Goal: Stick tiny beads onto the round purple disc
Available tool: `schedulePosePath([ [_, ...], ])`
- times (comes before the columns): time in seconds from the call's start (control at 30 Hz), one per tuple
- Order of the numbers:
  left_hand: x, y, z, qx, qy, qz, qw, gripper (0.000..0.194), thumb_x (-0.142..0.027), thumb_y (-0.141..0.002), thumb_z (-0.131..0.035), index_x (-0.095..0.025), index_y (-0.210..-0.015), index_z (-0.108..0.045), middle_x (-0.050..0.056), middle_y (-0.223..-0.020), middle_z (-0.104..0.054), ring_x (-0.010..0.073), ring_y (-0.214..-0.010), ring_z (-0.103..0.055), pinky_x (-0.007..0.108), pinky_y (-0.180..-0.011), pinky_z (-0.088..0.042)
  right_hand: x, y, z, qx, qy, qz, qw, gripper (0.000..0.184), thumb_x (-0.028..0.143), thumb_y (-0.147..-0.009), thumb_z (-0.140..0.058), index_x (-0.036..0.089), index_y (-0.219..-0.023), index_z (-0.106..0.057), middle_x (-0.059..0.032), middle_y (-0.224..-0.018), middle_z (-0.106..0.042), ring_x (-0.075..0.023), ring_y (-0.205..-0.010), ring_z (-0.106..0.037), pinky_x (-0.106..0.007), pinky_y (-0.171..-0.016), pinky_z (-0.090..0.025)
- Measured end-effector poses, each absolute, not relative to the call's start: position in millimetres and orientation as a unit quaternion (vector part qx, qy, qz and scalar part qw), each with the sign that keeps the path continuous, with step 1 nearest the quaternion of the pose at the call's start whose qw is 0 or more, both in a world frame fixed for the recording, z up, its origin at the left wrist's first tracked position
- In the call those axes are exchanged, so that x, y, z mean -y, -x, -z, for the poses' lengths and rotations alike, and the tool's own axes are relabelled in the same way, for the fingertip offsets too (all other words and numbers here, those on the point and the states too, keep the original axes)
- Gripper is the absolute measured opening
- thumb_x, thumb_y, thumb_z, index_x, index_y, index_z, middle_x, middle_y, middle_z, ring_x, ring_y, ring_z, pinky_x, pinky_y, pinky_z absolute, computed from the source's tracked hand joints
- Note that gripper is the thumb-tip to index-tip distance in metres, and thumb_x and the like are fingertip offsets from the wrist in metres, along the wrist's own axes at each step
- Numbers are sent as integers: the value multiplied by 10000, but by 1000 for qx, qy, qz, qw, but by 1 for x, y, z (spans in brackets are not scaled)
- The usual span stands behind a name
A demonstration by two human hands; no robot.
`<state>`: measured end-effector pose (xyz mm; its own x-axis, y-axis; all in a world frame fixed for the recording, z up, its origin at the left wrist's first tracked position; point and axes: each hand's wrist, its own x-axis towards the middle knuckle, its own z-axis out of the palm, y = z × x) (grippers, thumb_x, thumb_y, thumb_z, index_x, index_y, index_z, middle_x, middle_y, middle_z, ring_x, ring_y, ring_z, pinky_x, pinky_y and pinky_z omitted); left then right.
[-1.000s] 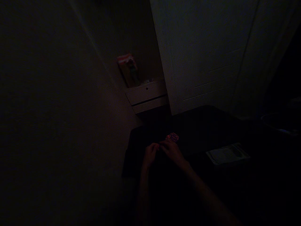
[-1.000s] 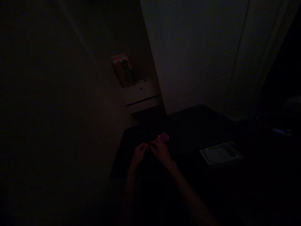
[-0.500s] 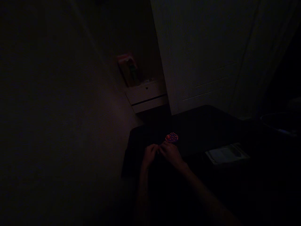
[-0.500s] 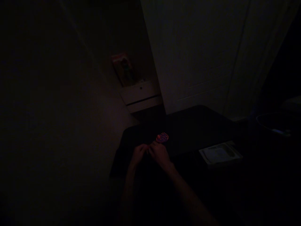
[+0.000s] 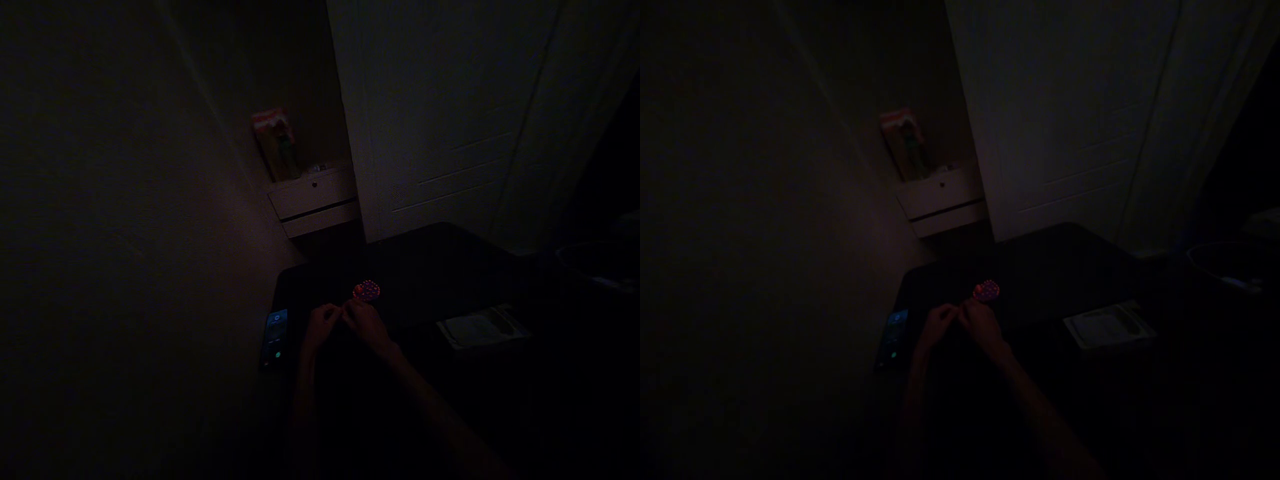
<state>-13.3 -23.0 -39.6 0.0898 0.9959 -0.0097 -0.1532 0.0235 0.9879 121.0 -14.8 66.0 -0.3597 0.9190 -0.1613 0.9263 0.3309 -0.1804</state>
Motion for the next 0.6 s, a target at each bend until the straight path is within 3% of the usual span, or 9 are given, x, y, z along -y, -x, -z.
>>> schedulePosePath([
  [0.27,22,11,46,-510,-462,-530,495,186,-288,-891,-620,-140,-955,-713,60,-935,-707,164,-862,-630,269,-798,-471,14,-122,-59,-820,-560,113,-34,190,225,-1012,-526,177,-1025,-709,-79,-1085,-694,-201,-1008,-652,-296,-915,-451],
  [0.6,18,10,52,-586,-474,-532,386,104,-130,-794,-737,-158,-893,-726,55,-968,-698,204,-966,-590,334,-914,-436,13,-121,-57,-824,-550,126,-44,195,232,-1009,-522,184,-1065,-702,-76,-1083,-703,-198,-1022,-659,-296,-925,-461],
])
